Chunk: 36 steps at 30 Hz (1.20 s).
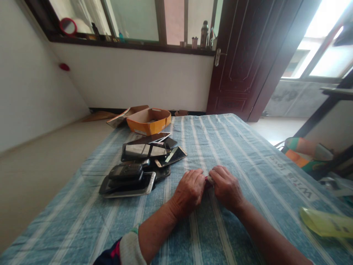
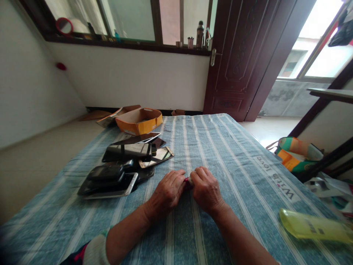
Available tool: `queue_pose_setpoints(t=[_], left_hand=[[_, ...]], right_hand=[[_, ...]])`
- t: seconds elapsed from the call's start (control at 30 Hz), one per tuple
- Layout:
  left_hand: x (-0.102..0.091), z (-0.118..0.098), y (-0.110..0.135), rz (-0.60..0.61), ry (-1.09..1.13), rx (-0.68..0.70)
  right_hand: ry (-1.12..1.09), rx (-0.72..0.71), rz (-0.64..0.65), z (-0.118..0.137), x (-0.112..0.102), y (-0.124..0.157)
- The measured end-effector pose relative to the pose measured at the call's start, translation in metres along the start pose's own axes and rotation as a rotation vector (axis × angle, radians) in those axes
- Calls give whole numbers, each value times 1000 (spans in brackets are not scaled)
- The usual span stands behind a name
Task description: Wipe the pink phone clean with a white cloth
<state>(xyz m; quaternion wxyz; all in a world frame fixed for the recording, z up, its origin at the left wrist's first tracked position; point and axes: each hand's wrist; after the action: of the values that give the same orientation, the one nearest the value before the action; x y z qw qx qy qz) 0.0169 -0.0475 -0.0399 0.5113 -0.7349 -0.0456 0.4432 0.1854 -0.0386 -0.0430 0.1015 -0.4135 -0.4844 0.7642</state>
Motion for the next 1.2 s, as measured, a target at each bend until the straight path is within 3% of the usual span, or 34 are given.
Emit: queue_pose_setpoints(t=[0.37,0.6,0.97,1.2], left_hand=[[2,-1,2,54,39,40],[4,-5,3,13,60,34],[5,-8,-12,31,132,-14],[13,-3,-16,-53,55,-37]], right_hand=[[-56,1,4,0,1,1],[-89,7,-7,1,0,0],[-118,-6,-111,-7,12,11],[-103,-26,-96,-6,13,11]])
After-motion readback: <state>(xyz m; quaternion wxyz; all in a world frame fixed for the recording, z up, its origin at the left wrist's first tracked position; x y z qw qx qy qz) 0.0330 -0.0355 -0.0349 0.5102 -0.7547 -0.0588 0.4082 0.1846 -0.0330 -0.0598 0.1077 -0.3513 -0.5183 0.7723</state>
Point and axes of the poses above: each hand's wrist, its own y-axis away from the middle knuckle, its own x-axis out of the palm, z = x × y, and after that the axes turned 11 degrees about -z, right-handed
